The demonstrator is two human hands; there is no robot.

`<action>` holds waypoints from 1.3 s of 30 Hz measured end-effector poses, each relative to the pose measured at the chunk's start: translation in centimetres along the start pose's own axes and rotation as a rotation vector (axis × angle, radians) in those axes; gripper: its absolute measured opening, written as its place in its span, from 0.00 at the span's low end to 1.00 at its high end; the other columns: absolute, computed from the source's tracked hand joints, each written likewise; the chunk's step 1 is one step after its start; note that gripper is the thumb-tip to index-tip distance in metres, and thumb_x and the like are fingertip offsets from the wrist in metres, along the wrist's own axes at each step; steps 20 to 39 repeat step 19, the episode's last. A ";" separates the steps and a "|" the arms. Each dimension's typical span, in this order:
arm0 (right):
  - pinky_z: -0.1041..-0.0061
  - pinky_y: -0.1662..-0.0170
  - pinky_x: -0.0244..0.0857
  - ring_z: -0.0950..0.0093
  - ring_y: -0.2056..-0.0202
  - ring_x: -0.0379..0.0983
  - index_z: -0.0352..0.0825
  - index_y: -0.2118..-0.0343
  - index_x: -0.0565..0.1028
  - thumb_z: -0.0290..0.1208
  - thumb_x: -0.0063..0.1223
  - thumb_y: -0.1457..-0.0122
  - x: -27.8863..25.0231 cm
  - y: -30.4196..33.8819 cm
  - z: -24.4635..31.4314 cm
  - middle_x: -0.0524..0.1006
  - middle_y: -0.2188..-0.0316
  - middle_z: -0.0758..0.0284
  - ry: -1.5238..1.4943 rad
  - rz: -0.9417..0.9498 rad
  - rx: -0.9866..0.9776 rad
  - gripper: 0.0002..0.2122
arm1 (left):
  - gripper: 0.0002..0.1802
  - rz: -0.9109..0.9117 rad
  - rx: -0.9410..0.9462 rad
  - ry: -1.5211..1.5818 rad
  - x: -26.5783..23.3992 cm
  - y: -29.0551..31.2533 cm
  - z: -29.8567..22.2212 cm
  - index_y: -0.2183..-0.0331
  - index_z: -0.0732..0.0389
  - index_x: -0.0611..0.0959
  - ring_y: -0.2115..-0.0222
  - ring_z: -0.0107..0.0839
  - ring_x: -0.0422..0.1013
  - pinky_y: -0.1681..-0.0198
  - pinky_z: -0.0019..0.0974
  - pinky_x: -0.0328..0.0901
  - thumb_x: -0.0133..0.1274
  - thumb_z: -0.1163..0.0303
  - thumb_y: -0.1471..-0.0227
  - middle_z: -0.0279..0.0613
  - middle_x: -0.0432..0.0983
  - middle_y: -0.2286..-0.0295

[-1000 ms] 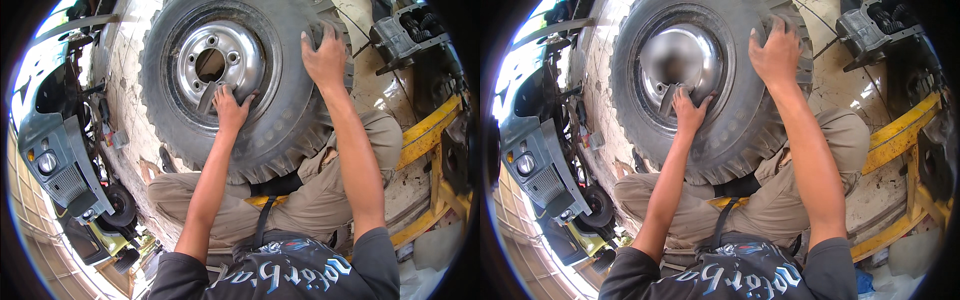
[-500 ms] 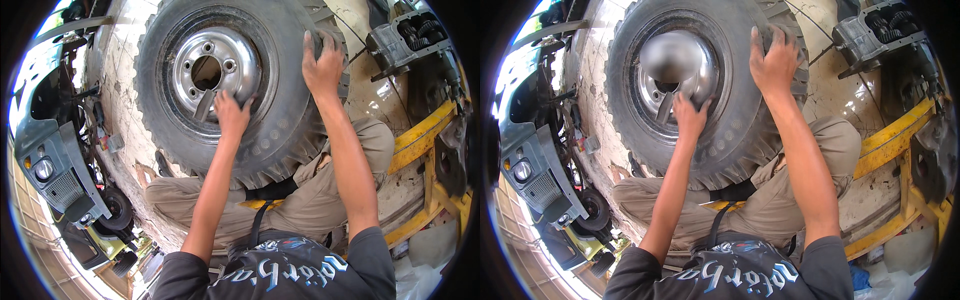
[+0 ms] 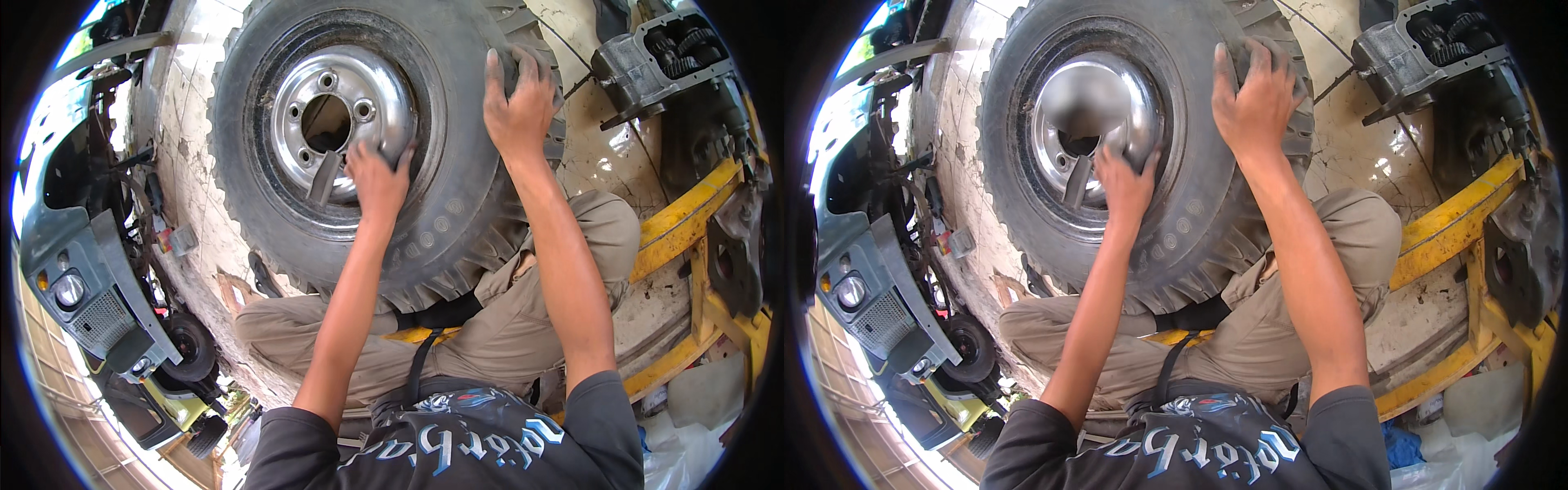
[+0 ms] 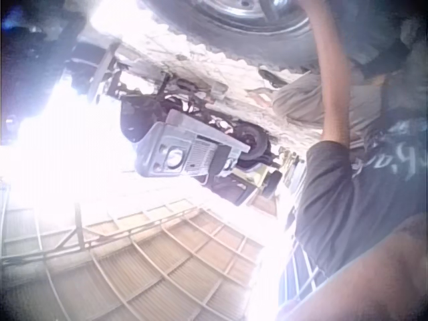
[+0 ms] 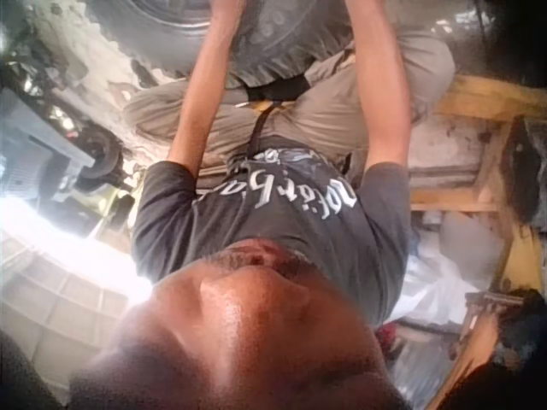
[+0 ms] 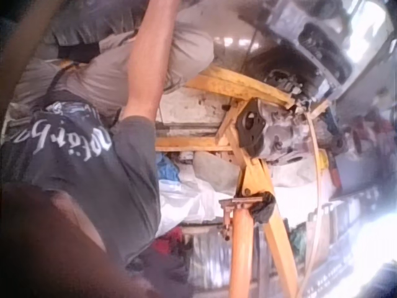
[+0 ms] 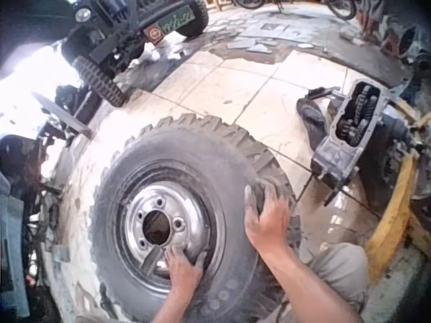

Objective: The person sits on the floor and scrubs the rim of a large off-road tire with a small abrasive block. They systematically rub the metal surface of the wheel, moving around the circumference to clean the area.

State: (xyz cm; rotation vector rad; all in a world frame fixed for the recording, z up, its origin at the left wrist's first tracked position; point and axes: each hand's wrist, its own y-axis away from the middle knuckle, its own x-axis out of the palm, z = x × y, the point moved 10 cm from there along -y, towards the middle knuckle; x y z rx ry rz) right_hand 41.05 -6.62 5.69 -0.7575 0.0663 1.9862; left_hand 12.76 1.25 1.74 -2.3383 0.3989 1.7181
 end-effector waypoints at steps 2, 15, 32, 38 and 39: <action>0.47 0.39 0.51 0.54 0.46 0.69 0.35 0.50 0.76 0.50 0.54 0.37 -0.1 0.0 -0.1 0.73 0.48 0.60 0.007 0.001 0.014 0.22 | 0.41 0.058 0.001 -0.039 -0.5 2.1 2.6 0.51 0.73 0.70 0.44 0.61 0.60 0.40 0.61 0.52 0.69 0.50 0.52 0.63 0.65 0.49; 0.44 0.38 0.48 0.54 0.44 0.67 0.37 0.48 0.76 0.50 0.54 0.37 0.6 0.0 -0.5 0.72 0.46 0.59 -0.005 0.042 0.036 0.23 | 0.55 0.054 -0.085 0.002 0.4 -2.1 -1.0 0.43 0.81 0.63 0.42 0.65 0.58 0.37 0.61 0.51 0.69 0.47 0.53 0.74 0.63 0.46; 0.42 0.36 0.45 0.54 0.41 0.65 0.39 0.47 0.75 0.54 0.54 0.38 0.7 0.2 -0.5 0.71 0.43 0.58 0.010 0.051 0.041 0.25 | 0.58 0.264 -0.148 -0.090 0.9 1.7 3.8 0.39 0.80 0.57 0.35 0.58 0.51 0.36 0.68 0.46 0.68 0.47 0.51 0.68 0.52 0.37; 0.42 0.36 0.45 0.54 0.41 0.65 0.39 0.47 0.75 0.54 0.54 0.38 0.7 0.2 -0.5 0.71 0.43 0.58 0.010 0.051 0.041 0.25 | 0.58 0.264 -0.148 -0.090 0.9 1.7 3.8 0.39 0.80 0.57 0.35 0.58 0.51 0.36 0.68 0.46 0.68 0.47 0.51 0.68 0.52 0.37; 0.42 0.36 0.45 0.54 0.41 0.65 0.39 0.47 0.75 0.54 0.54 0.38 0.7 0.2 -0.5 0.71 0.43 0.58 0.010 0.051 0.041 0.25 | 0.58 0.264 -0.148 -0.090 0.9 1.7 3.8 0.39 0.80 0.57 0.35 0.58 0.51 0.36 0.68 0.46 0.68 0.47 0.51 0.68 0.52 0.37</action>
